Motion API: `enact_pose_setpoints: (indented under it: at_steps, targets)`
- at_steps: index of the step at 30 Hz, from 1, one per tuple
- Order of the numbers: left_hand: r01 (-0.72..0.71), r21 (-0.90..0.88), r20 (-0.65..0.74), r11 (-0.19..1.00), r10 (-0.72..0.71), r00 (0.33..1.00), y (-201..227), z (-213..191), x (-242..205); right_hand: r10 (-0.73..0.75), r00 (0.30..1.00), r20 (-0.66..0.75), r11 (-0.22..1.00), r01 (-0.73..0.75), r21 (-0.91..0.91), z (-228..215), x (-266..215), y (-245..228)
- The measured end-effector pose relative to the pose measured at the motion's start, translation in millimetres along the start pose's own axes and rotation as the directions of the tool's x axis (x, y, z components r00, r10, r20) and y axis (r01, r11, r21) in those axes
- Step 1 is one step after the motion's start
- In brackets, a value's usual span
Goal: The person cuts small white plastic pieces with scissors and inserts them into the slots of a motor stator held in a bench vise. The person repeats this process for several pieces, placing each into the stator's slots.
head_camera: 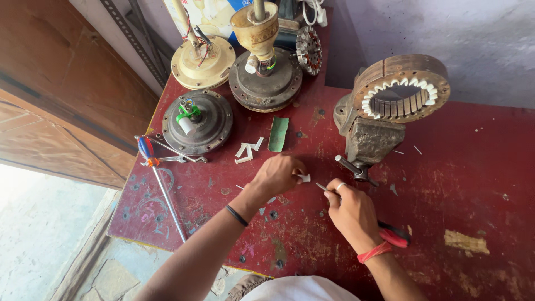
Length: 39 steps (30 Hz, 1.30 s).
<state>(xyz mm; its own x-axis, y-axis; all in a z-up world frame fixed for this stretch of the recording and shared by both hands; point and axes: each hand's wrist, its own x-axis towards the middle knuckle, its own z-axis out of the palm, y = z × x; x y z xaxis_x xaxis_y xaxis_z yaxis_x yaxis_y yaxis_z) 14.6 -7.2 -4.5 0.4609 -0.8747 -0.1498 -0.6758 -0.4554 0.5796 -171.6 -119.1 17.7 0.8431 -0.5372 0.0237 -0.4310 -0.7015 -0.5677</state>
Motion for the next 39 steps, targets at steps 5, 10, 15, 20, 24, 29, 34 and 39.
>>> enact_pose_setpoints:
  at_steps: [5, 10, 15, 20, 24, 29, 34, 39]
  targets:
    - [-0.010, 0.030, 0.061, 0.999, 0.008, 0.998, -7.1, -12.0, 5.6, -0.055, 0.998, -0.001, 0.997, 0.055, 0.055, 11.8, 2.1, 1.8]
    - [0.123, -0.053, -0.004, 0.991, -0.124, 0.992, -2.4, -12.0, 11.6, -0.077, 0.997, 0.022, 0.997, 0.076, 0.028, 21.7, 9.6, 0.3]
    - [0.105, 0.054, -0.009, 0.993, -0.105, 0.994, -5.8, -4.4, 25.1, -0.090, 0.995, 0.045, 0.995, 0.091, -0.026, 19.5, 16.6, -1.8]
    - [0.175, 0.066, -0.015, 0.982, -0.174, 0.985, -8.4, 0.9, 37.9, -0.128, 0.989, 0.072, 0.986, 0.134, -0.100, 21.0, 20.6, 2.1]
    - [0.190, 0.085, 0.018, 0.978, -0.192, 0.981, -7.1, 2.1, 42.5, -0.109, 0.989, 0.100, 0.984, 0.122, -0.132, 24.0, 23.0, 7.1]
    - [0.186, 0.040, -0.017, 0.982, -0.185, 0.983, -10.9, 5.4, 42.5, -0.137, 0.987, 0.082, 0.980, 0.147, -0.132, 27.0, 22.0, 10.9]
    - [0.203, 0.055, 0.035, 0.978, -0.205, 0.978, -15.0, 8.3, 49.3, -0.161, 0.984, 0.072, 0.977, 0.170, -0.131, 27.6, 21.8, 13.7]
    - [0.219, 0.052, 0.043, 0.974, -0.222, 0.974, -14.2, 10.1, 51.3, -0.123, 0.985, 0.124, 0.984, 0.138, -0.115, 28.7, 24.1, 15.1]
